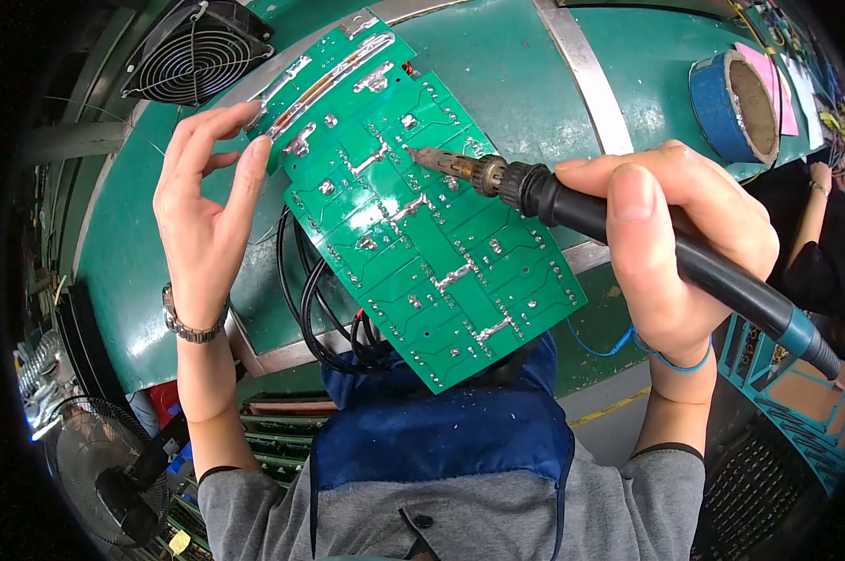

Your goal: The person solders electrical components and wires onto a large circuit board assembly at an industrial workbench. This is done using a soldering iron and solder from a spool.

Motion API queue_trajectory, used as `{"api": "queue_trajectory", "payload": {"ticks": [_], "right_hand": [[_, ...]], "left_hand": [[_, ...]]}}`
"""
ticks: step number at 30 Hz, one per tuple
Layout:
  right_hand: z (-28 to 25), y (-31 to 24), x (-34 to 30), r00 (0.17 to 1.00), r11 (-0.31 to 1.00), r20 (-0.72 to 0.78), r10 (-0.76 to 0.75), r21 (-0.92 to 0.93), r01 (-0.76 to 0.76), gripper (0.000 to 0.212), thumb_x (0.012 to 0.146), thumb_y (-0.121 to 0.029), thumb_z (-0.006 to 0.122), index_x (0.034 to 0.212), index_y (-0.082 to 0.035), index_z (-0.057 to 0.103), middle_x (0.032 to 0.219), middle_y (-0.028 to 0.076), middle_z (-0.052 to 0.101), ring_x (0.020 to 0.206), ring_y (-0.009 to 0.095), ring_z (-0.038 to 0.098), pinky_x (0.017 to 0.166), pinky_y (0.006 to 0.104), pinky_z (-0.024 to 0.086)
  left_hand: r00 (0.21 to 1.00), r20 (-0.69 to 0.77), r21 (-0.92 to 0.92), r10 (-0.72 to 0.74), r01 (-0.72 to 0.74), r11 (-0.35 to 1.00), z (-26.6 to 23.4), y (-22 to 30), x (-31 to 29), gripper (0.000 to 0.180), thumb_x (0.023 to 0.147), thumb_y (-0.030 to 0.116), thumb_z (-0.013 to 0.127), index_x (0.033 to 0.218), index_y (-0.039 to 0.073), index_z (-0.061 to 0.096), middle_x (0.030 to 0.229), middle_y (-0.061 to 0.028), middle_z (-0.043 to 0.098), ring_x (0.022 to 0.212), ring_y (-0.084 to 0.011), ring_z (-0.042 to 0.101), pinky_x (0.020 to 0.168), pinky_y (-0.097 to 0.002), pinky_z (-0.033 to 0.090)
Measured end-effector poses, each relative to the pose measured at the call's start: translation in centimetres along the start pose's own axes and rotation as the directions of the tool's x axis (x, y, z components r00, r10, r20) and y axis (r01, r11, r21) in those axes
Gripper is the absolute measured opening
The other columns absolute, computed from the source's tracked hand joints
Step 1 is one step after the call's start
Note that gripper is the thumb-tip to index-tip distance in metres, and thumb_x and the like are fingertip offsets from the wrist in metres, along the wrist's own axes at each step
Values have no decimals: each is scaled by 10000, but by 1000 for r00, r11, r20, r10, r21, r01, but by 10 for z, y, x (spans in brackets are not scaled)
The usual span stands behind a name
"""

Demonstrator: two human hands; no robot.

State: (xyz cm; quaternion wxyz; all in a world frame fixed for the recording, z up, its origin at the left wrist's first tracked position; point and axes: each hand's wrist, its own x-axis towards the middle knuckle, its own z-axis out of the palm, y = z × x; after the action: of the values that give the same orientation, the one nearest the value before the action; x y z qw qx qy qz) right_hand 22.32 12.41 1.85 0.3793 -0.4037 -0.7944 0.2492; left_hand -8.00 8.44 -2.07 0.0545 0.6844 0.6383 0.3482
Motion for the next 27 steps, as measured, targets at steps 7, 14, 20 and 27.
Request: {"api": "queue_trajectory", "payload": {"ticks": [7, 14, 20, 27], "right_hand": [[13, -14, 6, 981, 979, -86, 177, -86, -184, 347, 890, -250, 501, 723, 7, 664, 572, 2, 559, 461, 41, 412, 896, 331, 184], [17, -23, 12, 924, 928, -161, 346, -87, -363, 402, 905, -281, 463, 714, 14, 658, 512, -34, 488, 437, 17, 370, 929, 251, 269], [-1, -16, 3, 935, 957, -214, 281, -13, -291, 396, 908, -276, 468, 760, 25, 678, 552, -6, 547, 452, 19, 400, 472, 172, 307], [-8, -1, -25, 921, 986, -369, 124, -54, -155, 521, 949, -382, 454, 900, 91, 667, 723, 102, 629, 499, 65, 496, 521, 157, 408]], "left_hand": [[998, 21, 57, 61, -62, 996, 3, 0, 8, 242, 812, 138, 700, 1027, 39, 646, 957, -95, 609, 827, -219, 591, 714, -309, 478], [984, 52, 115, 173, -178, 977, 7, -2, 22, 282, 829, 183, 678, 1058, 29, 622, 963, -109, 599, 814, -255, 584, 696, -340, 475], [981, 169, 136, 100, -123, 983, 7, 0, 37, 336, 856, 202, 655, 1120, -1, 610, 1022, -135, 622, 964, -244, 607, 846, -323, 471], [961, 234, 85, 150, -174, 981, 21, -14, 48, 421, 882, 283, 642, 1168, -19, 579, 1021, -153, 646, 927, -233, 635, 802, -310, 489]]}}
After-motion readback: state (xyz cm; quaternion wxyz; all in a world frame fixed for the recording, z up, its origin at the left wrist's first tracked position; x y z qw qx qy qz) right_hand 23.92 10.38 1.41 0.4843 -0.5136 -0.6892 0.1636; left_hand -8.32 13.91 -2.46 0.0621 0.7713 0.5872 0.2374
